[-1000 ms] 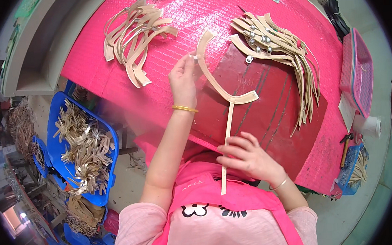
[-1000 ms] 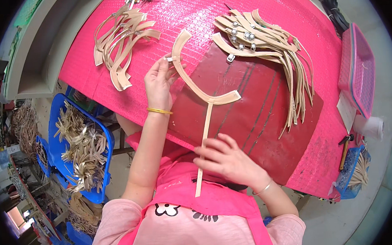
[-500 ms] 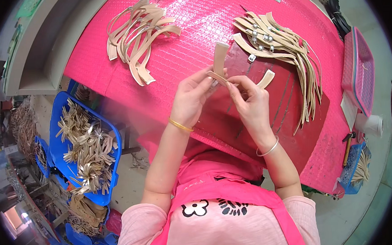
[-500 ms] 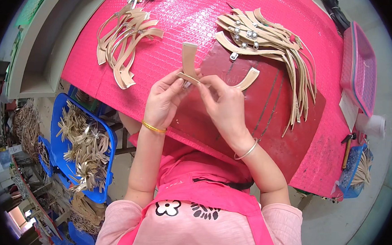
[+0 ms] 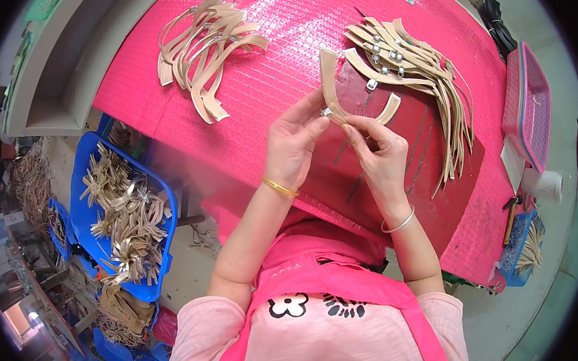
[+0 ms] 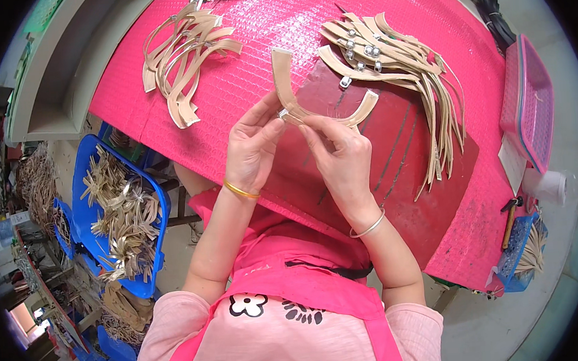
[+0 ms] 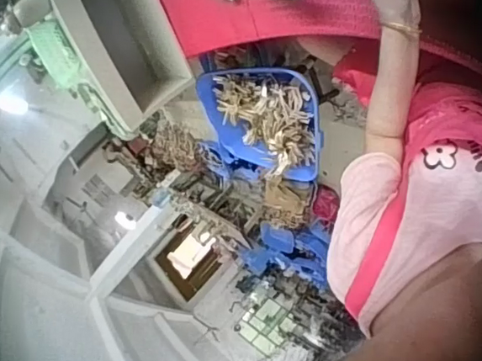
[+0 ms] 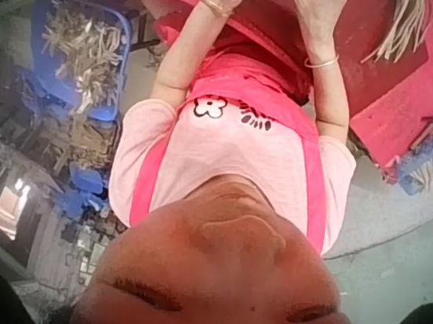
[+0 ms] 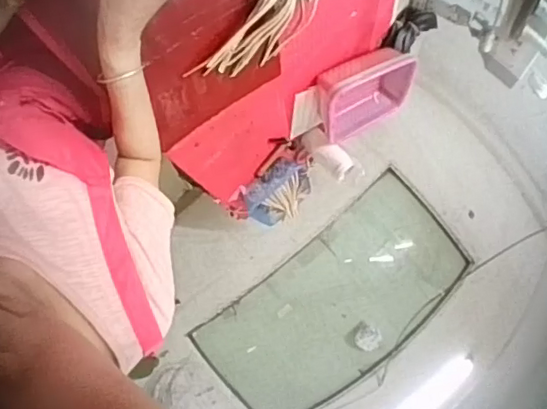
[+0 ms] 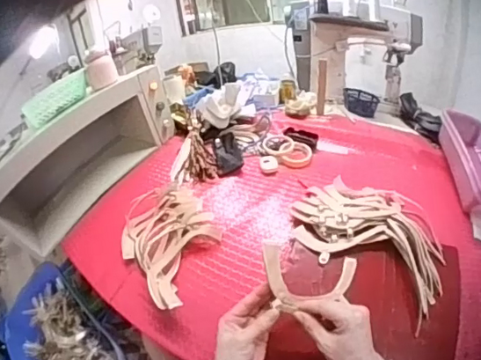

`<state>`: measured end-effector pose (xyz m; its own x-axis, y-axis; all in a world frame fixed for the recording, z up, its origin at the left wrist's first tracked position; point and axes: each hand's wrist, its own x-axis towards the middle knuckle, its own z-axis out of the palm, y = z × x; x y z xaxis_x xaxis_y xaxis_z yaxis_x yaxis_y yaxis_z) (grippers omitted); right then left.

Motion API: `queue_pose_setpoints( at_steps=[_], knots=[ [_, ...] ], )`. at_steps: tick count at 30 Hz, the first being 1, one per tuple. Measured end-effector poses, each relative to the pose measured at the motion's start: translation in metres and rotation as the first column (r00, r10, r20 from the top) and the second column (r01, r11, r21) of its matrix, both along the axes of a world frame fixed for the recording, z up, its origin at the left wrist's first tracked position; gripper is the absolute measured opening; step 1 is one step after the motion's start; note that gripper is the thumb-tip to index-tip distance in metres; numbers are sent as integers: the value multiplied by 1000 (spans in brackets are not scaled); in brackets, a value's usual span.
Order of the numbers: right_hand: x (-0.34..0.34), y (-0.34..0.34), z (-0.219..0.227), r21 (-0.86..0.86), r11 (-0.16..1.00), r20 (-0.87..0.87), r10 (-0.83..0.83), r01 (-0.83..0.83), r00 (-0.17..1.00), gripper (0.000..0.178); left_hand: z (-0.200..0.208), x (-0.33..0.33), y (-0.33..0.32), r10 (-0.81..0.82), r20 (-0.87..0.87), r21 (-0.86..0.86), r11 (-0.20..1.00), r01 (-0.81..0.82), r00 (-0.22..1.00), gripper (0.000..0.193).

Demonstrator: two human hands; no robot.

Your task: Manually assembling metal buckles onto leather shoe strap components at a workstation.

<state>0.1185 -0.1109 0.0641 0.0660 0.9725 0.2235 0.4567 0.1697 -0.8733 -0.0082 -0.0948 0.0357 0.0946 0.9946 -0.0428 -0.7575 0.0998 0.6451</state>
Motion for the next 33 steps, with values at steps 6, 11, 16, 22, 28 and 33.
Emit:
queue_pose_setpoints(
  at_steps=[6,11,16,22,28,33],
  knots=[
    [18,15,18,107,956,336,223,-272,915,13,4,-11,0,-51,-353,106,990,94,934,32],
    [14,29,26,27,926,384,337,-376,860,11,24,-18,10,-191,-422,105,961,257,886,48],
    [25,17,18,-259,888,-239,322,-379,916,9,42,-34,32,-315,-441,114,909,401,840,65],
    [11,6,16,-144,960,-578,116,-242,807,8,41,-24,13,-18,-311,52,998,36,950,47],
    [6,-2,23,179,981,-104,92,-73,990,11,32,10,-5,-195,-260,-16,980,198,946,26],
    [12,-5,63,124,992,-190,26,-2,981,22,49,18,-9,-144,-429,67,979,190,892,20]
  ],
)
